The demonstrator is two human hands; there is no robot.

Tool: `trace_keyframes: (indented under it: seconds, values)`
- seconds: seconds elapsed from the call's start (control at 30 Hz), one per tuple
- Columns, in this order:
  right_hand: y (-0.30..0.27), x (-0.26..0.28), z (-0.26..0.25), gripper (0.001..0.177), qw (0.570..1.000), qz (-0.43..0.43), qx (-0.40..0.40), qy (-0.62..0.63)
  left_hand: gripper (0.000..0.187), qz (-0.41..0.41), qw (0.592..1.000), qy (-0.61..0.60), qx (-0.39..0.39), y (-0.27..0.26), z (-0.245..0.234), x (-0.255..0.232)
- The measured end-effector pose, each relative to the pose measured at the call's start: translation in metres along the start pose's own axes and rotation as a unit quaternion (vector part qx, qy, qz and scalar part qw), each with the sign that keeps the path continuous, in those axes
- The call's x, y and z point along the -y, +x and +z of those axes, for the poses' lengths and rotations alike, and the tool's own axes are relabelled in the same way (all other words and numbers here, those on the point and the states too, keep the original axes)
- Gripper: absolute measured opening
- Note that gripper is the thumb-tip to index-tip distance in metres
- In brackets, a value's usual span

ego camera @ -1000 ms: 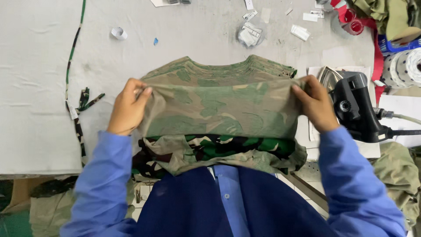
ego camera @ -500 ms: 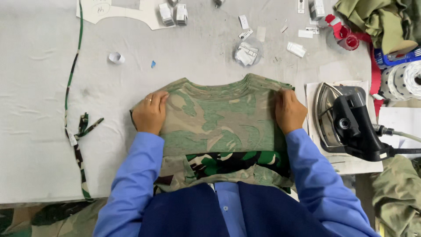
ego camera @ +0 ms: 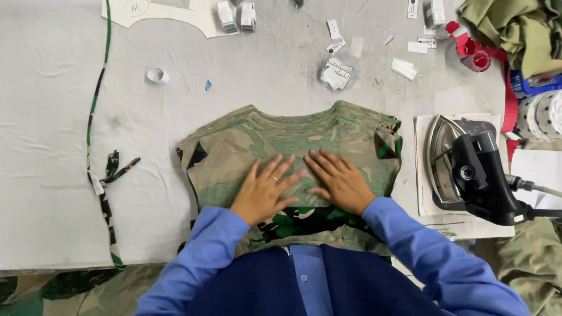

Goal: The person irons a camouflage-patterned t-shirt on a white table. They repeatedly pick up small white labels, place them on the shirt's chest area, and press them with a steam iron. The person also adjusts the shirt's position and folds the bottom hem during the process.

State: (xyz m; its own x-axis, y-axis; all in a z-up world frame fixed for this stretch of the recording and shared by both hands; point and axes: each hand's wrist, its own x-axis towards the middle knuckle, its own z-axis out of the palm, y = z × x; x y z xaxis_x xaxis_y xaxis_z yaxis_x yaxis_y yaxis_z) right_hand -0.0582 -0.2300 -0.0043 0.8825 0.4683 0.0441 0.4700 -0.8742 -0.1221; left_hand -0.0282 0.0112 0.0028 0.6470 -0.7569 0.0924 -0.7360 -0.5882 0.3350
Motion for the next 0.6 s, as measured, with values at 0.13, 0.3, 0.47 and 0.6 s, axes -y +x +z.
trace_keyframes:
  seconds: [0.13, 0.3, 0.47, 0.6]
  values:
    - [0.055, -0.087, -0.002, 0.071, 0.987, 0.154, 0.001, -0.037, 0.065, -0.134, 0.989, -0.006, 0.058, -0.005, -0.013, 0.030]
    - [0.133, -0.164, 0.009, 0.022, 0.967, 0.151, -0.205, -0.027, 0.064, -0.330, 0.935, 0.114, -0.055, -0.009, -0.007, 0.072]
    - [0.162, -0.192, 0.041, 0.027, 0.976, 0.206, -0.052, -0.040, 0.063, -0.330, 0.935, 0.107, -0.068, -0.011, -0.002, 0.074]
    - [0.148, -0.162, -0.006, 0.017, 0.962, 0.210, -0.133, 0.109, 0.066, -0.366, 0.927, 0.080, -0.021, -0.004, -0.005, 0.064]
